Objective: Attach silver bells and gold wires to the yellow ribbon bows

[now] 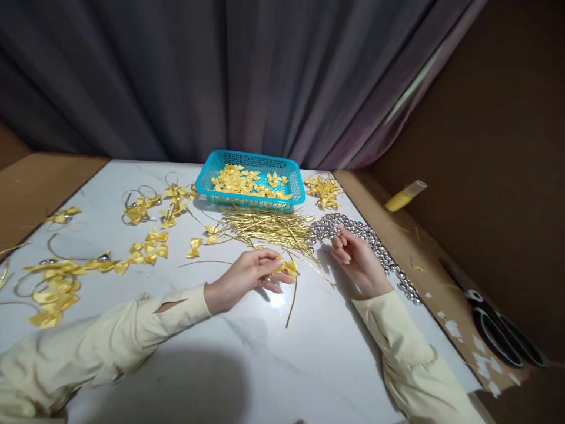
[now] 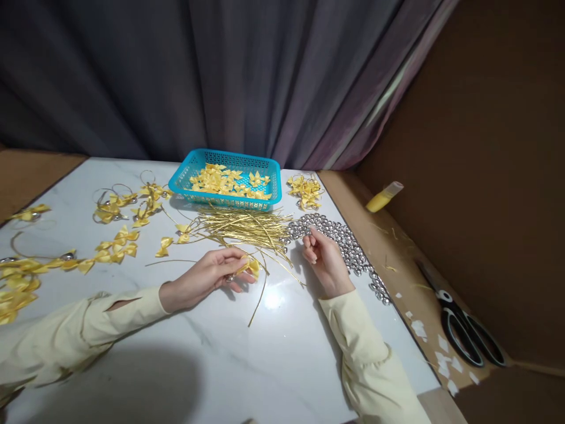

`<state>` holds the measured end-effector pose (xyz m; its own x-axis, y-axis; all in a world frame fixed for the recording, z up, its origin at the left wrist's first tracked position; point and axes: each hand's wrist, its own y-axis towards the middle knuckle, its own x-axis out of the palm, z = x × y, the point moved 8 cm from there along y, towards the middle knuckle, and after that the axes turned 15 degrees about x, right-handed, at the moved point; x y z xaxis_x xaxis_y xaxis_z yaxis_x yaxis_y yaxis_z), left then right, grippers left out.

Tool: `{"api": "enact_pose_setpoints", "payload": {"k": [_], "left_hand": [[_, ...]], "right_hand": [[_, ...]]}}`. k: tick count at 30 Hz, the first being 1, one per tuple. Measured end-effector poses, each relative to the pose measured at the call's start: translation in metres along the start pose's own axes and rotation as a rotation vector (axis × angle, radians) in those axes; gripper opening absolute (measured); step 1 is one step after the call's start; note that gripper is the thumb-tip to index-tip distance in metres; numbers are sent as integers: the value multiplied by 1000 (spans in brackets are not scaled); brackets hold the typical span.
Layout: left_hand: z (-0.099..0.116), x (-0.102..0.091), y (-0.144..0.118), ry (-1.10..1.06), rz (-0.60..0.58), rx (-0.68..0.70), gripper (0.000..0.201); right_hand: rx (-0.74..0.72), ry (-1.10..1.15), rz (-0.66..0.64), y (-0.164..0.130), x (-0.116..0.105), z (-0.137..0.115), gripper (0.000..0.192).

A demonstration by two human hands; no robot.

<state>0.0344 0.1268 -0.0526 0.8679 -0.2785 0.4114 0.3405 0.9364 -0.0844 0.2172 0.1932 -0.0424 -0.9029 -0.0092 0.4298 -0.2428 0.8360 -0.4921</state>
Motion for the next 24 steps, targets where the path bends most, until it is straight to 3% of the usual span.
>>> {"api": "enact_pose_setpoints", "payload": {"k": [13, 24], "left_hand": [[-3, 1, -1, 78, -47, 43, 25], [3, -1, 1, 57, -43, 123, 23]], "right_hand": [[21, 24, -6, 17, -23, 1, 34], [25, 10, 13, 18, -29, -2, 35]]}}
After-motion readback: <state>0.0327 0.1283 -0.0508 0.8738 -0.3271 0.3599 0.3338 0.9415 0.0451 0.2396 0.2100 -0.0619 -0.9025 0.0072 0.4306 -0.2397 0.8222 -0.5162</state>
